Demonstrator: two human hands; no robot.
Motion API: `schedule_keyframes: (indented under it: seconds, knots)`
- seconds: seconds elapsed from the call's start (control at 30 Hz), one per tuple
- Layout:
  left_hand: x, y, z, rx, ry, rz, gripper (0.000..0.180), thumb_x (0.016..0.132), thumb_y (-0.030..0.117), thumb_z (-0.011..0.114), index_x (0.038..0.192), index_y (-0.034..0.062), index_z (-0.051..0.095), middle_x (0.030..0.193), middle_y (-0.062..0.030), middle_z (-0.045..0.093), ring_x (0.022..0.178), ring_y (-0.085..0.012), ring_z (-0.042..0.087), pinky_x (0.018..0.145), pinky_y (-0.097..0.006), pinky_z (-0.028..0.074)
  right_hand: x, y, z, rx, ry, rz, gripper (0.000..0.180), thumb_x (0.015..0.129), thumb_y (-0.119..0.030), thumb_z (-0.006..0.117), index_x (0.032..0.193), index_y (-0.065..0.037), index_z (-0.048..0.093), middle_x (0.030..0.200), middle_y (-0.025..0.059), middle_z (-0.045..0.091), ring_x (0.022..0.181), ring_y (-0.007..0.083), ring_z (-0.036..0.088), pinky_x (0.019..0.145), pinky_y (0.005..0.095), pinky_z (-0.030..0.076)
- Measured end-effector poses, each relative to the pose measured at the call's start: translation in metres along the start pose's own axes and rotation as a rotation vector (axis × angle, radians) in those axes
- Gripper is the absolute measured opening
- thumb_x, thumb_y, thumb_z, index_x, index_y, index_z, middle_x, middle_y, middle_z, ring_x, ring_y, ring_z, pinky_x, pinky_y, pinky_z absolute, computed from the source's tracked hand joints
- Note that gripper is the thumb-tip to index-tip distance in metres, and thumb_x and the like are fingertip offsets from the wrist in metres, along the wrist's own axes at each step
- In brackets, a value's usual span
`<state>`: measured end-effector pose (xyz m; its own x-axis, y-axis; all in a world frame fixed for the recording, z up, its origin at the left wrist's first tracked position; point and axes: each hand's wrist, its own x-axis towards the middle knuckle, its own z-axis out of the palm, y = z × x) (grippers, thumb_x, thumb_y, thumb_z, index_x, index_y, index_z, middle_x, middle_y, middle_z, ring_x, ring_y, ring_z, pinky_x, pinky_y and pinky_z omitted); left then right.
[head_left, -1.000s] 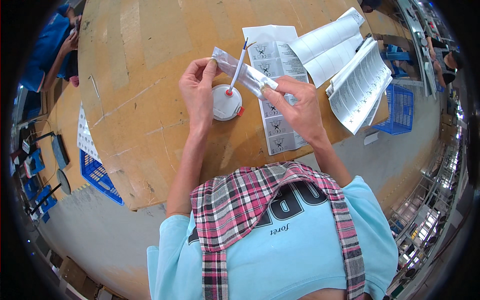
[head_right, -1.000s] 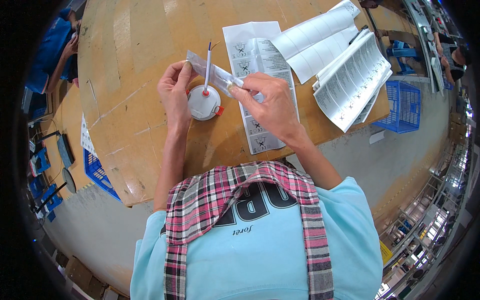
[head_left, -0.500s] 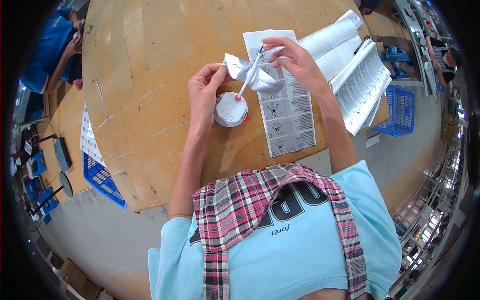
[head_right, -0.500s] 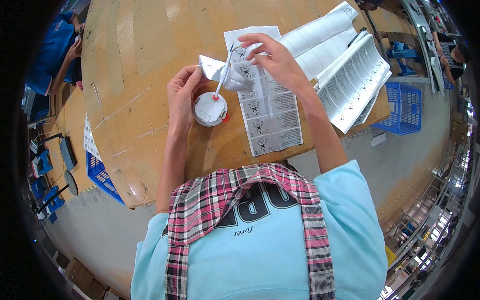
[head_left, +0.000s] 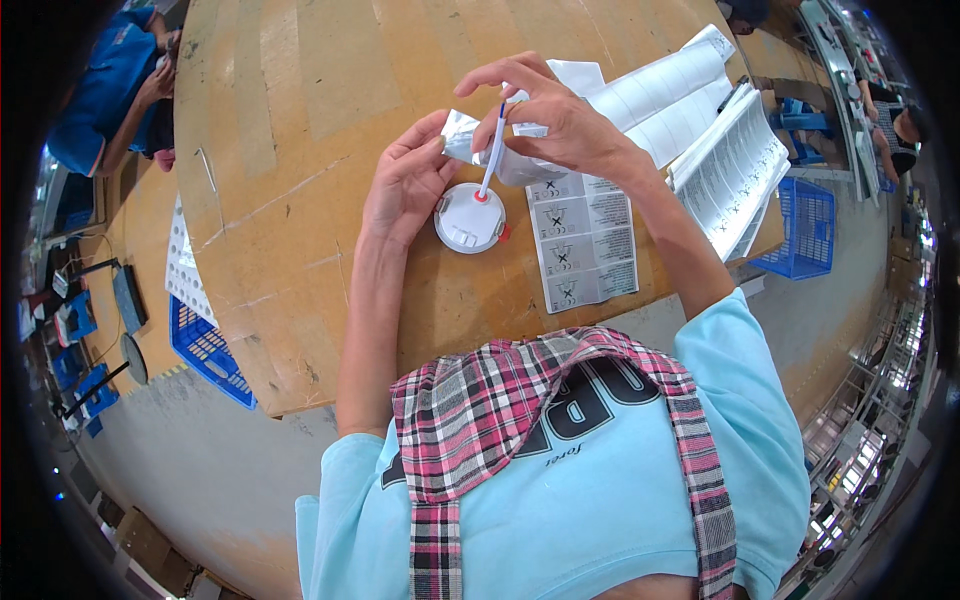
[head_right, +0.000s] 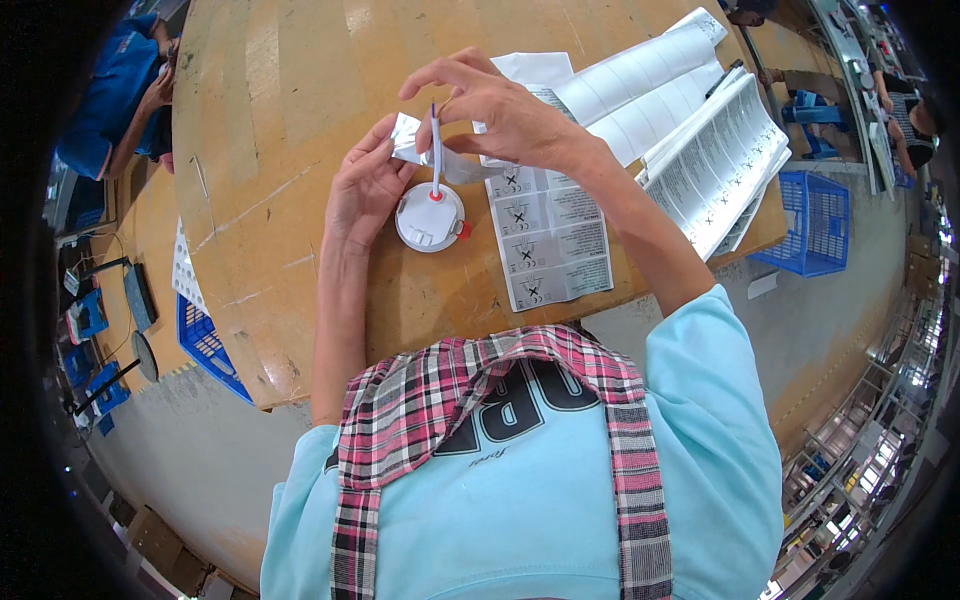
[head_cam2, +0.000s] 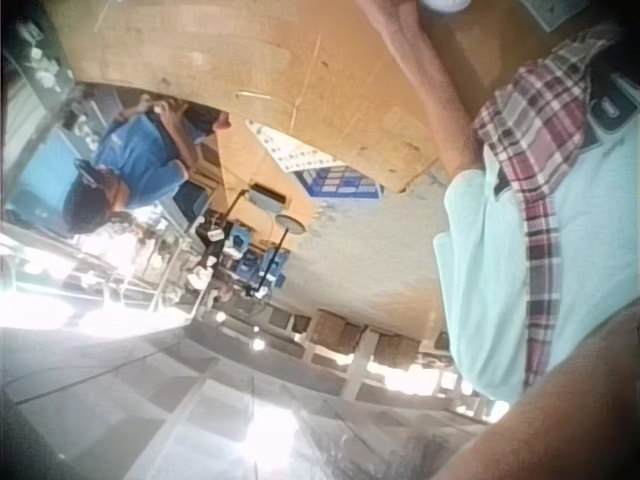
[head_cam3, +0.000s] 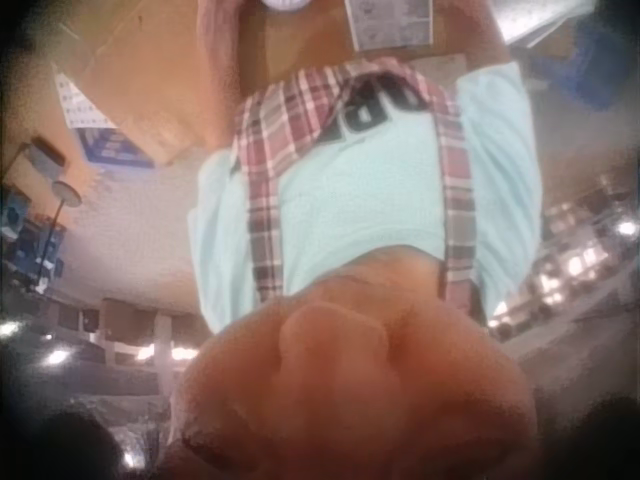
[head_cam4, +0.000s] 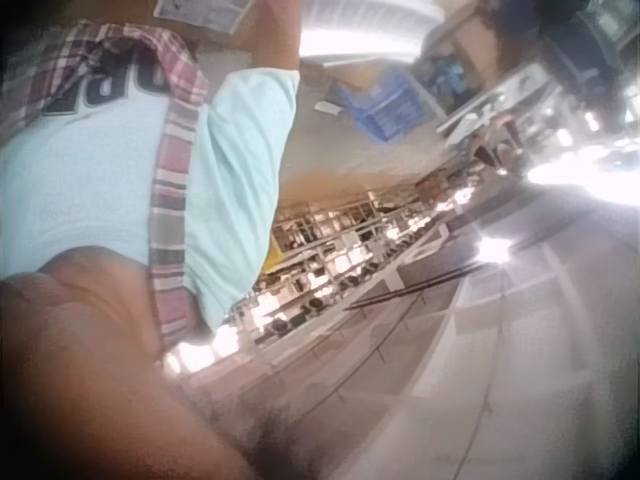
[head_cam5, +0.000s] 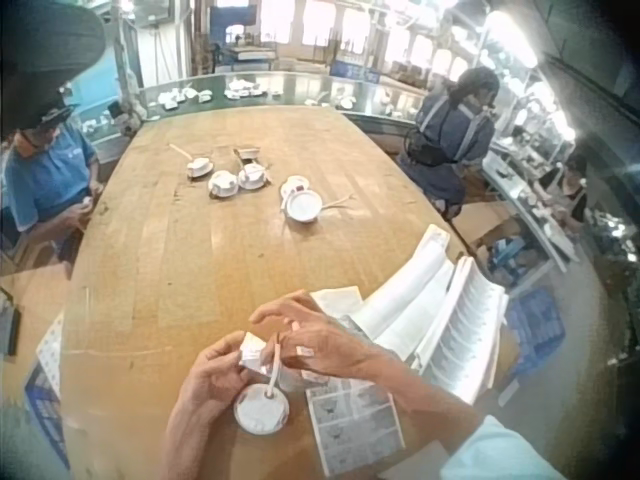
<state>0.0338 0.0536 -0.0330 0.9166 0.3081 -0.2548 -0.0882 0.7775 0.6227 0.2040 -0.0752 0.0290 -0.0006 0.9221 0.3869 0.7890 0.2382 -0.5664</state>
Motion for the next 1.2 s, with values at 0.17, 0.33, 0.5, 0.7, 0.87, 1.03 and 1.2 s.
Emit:
schedule_keyframes:
  seconds: [0.17, 0.33, 0.5, 0.7, 0.87, 1.03, 1.2]
  knots:
    - [-0.015, 0.006, -0.012, -0.448, -0.073, 0.227, 0.059, 0.084, 0.009, 0.055, 0.136, -0.0058, 0.032, 0.136, -0.0220, 0.041, 0.131, -0.0327, 0.035, 0.114, -0.042, 0.024, 0.008, -0.015, -0.004, -0.084, -0.010, -0.049, 0.016, 0.063, -0.006, 0.077, 0.078, -0.006, 0.070, 0.121, -0.0018, 0.053, 0.116, 0.0244, 0.043, 0.098, 0.0332, 0.043]
    - [-0.039, 0.003, 0.020, 0.791, 0.002, 0.442, 0.046, 0.083, 0.011, 0.058, 0.126, -0.0033, 0.048, 0.123, -0.0141, 0.053, 0.123, -0.0222, 0.045, 0.109, -0.036, 0.027, 0.006, -0.017, -0.012, -0.146, -0.016, -0.045, 0.012, 0.065, -0.009, 0.076, 0.072, -0.003, 0.069, 0.120, 0.0000, 0.053, 0.115, 0.0245, 0.044, 0.097, 0.0325, 0.043]
    - [-0.035, -0.024, 0.023, 1.078, 0.094, 0.470, 0.022, 0.088, 0.003, 0.060, 0.110, 0.0017, 0.062, 0.079, -0.0040, 0.068, 0.075, -0.0119, 0.064, 0.071, -0.025, 0.050, 0.013, -0.028, -0.021, -0.304, -0.152, -0.042, 0.010, 0.072, -0.012, 0.070, 0.072, -0.002, 0.069, 0.102, 0.0024, 0.059, 0.109, 0.0212, 0.048, 0.090, 0.0333, 0.046]
    - [-0.033, -0.036, 0.037, 1.210, 0.356, 0.574, 0.019, 0.088, 0.007, 0.062, 0.105, -0.0016, 0.062, 0.083, -0.0083, 0.070, 0.079, -0.0123, 0.064, 0.071, -0.026, 0.051, 0.008, -0.046, -0.038, -0.511, -0.421, 0.208, 0.011, 0.072, -0.013, 0.069, 0.076, -0.003, 0.069, 0.081, 0.0058, 0.062, 0.096, 0.0221, 0.055, 0.079, 0.0351, 0.047]
    - [-0.034, -0.022, 0.035, 0.989, 0.482, 0.462, 0.022, 0.090, 0.010, 0.059, 0.107, -0.0037, 0.060, 0.086, -0.0095, 0.069, 0.081, -0.0144, 0.064, 0.076, -0.027, 0.050, -0.003, -0.063, -0.065, -0.099, -0.426, 0.504, 0.018, 0.072, -0.016, 0.070, 0.079, 0.001, 0.068, 0.073, 0.0081, 0.062, 0.075, 0.0216, 0.058, 0.068, 0.0339, 0.046]
    - [-0.042, -0.024, 0.042, 0.634, 0.292, 0.354, 0.039, 0.092, 0.019, 0.055, 0.122, -0.0049, 0.052, 0.113, -0.0153, 0.062, 0.106, -0.0176, 0.057, 0.093, -0.032, 0.043, -0.001, -0.056, -0.056, 0.240, -0.477, 0.605, 0.022, 0.074, -0.016, 0.070, 0.088, 0.001, 0.069, 0.080, 0.0100, 0.064, 0.074, 0.0191, 0.057, 0.071, 0.0321, 0.044]
    - [-0.062, -0.004, 0.066, 0.601, 0.291, 0.531, 0.075, 0.077, 0.038, 0.067, 0.132, -0.0052, 0.041, 0.124, -0.0193, 0.050, 0.127, -0.0267, 0.039, 0.102, -0.041, 0.037, 0.004, -0.064, -0.053, 0.091, -0.496, 0.741, 0.023, 0.077, -0.019, 0.069, 0.087, 0.002, 0.068, 0.076, 0.0111, 0.064, 0.074, 0.0198, 0.058, 0.067, 0.0324, 0.045]
